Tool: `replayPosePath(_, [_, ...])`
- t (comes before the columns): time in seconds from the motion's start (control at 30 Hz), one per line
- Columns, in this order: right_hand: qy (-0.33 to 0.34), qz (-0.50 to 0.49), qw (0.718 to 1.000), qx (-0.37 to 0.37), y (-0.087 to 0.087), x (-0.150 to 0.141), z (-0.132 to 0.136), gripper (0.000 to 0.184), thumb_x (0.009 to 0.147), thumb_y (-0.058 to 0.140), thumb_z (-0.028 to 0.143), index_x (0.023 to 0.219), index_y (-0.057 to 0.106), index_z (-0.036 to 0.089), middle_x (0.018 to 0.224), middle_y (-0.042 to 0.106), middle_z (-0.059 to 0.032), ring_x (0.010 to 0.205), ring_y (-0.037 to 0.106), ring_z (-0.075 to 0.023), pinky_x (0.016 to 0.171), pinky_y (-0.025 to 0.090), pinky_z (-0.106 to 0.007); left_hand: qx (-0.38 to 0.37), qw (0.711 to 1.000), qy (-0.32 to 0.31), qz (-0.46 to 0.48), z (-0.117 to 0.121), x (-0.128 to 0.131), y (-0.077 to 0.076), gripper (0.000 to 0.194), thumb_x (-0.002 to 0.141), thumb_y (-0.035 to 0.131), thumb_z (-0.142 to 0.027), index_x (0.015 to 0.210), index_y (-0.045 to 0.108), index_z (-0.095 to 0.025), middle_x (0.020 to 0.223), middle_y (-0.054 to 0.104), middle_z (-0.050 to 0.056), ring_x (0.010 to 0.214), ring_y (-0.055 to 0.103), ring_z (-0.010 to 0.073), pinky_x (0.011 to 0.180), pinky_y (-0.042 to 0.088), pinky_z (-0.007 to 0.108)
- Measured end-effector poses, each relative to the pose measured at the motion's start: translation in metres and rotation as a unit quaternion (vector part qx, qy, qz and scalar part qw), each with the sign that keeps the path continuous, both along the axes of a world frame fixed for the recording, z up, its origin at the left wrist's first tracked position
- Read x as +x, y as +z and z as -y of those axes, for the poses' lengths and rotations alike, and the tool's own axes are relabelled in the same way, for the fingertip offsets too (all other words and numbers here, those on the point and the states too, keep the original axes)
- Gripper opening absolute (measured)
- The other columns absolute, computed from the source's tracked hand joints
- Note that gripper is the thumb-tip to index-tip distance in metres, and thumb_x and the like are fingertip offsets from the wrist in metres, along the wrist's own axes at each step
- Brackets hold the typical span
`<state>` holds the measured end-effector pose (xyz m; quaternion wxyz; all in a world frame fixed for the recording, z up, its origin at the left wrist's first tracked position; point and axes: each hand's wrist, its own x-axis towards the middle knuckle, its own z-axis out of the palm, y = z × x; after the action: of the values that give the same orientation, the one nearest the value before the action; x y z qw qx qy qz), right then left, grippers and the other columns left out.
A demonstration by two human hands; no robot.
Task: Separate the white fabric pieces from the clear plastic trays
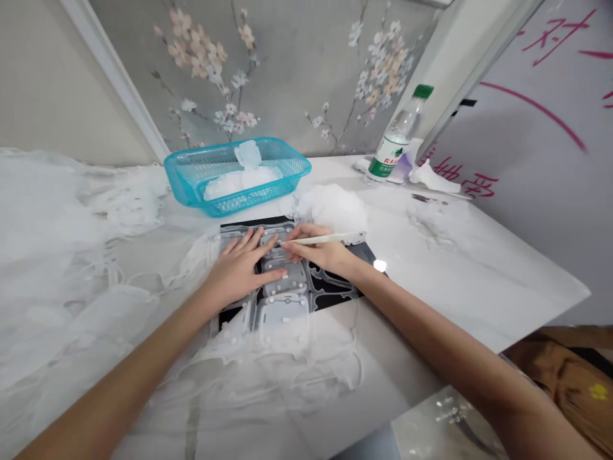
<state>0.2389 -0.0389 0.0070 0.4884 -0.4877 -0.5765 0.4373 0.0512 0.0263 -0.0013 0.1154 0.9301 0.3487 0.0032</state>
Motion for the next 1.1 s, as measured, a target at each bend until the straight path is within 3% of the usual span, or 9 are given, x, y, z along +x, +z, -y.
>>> replayPosePath(0.17, [-0.016,0.092,0.994,0.060,-0.009,0.005,0.002,0.025,0.077,0.064,0.038,0.070,0.061,0.014,0.062,0.058,-0.0005,0.057,0.049,-0.0104,0.052,0.039,-0.022,-0.001,1.000,-0.006,0.015,0.000,-0.001,0.000,0.080,0.078,0.037,-0.072,0.143,0.022,-0.028,0.152,0.011,0.008,0.139,0.009,0.0324,0.109,0.016,0.052])
replayPosePath(0.27, [-0.009,0.094,0.994,0.060,-0.009,0.006,0.003,0.024,0.077,0.064,0.036,0.071,0.062,0.013,0.062,0.057,-0.0006,0.058,0.047,-0.0101,0.052,0.037,-0.022,-0.006,1.000,-0.003,0.008,0.000,0.000,0.001,0.081,0.078,0.036,-0.072,0.144,0.021,-0.027,0.152,0.011,0.009,0.139,0.007,0.0316,0.109,0.017,0.051])
replayPosePath(0.67, [-0.001,0.126,0.989,0.074,-0.012,0.006,0.002,0.021,0.079,0.063,0.033,0.075,0.064,0.013,0.069,0.063,-0.0024,0.063,0.052,-0.0122,0.057,0.040,-0.023,0.010,1.000,0.021,0.005,0.007,0.003,0.004,0.067,0.086,0.030,-0.063,0.143,0.025,-0.028,0.151,0.016,0.007,0.139,0.011,0.0276,0.109,0.021,0.048])
replayPosePath(0.9, [0.092,0.241,0.960,0.105,0.012,0.015,0.003,0.015,0.085,0.056,0.022,0.076,0.063,0.014,0.074,0.063,-0.0014,0.066,0.053,-0.0110,0.063,0.041,-0.023,0.010,1.000,0.016,0.006,0.004,0.003,0.002,0.071,0.084,0.033,-0.066,0.143,0.025,-0.027,0.151,0.014,0.008,0.139,0.010,0.0283,0.109,0.020,0.050])
replayPosePath(1.0, [0.090,0.262,0.957,0.086,0.022,0.026,0.005,0.015,0.084,0.059,0.023,0.073,0.063,0.013,0.070,0.062,-0.0010,0.063,0.052,-0.0104,0.061,0.040,-0.023,0.003,1.000,0.020,0.001,0.004,0.004,0.003,0.072,0.084,0.033,-0.066,0.143,0.025,-0.026,0.152,0.013,0.008,0.139,0.010,0.0293,0.109,0.019,0.050])
replayPosePath(1.1, [0.083,0.243,0.963,0.080,0.019,0.027,0.005,0.017,0.084,0.060,0.026,0.074,0.063,0.013,0.069,0.062,-0.0010,0.062,0.051,-0.0104,0.060,0.040,-0.023,0.003,1.000,0.020,-0.006,0.004,0.004,0.004,0.073,0.083,0.032,-0.066,0.143,0.024,-0.026,0.152,0.012,0.008,0.139,0.009,0.0291,0.109,0.019,0.049])
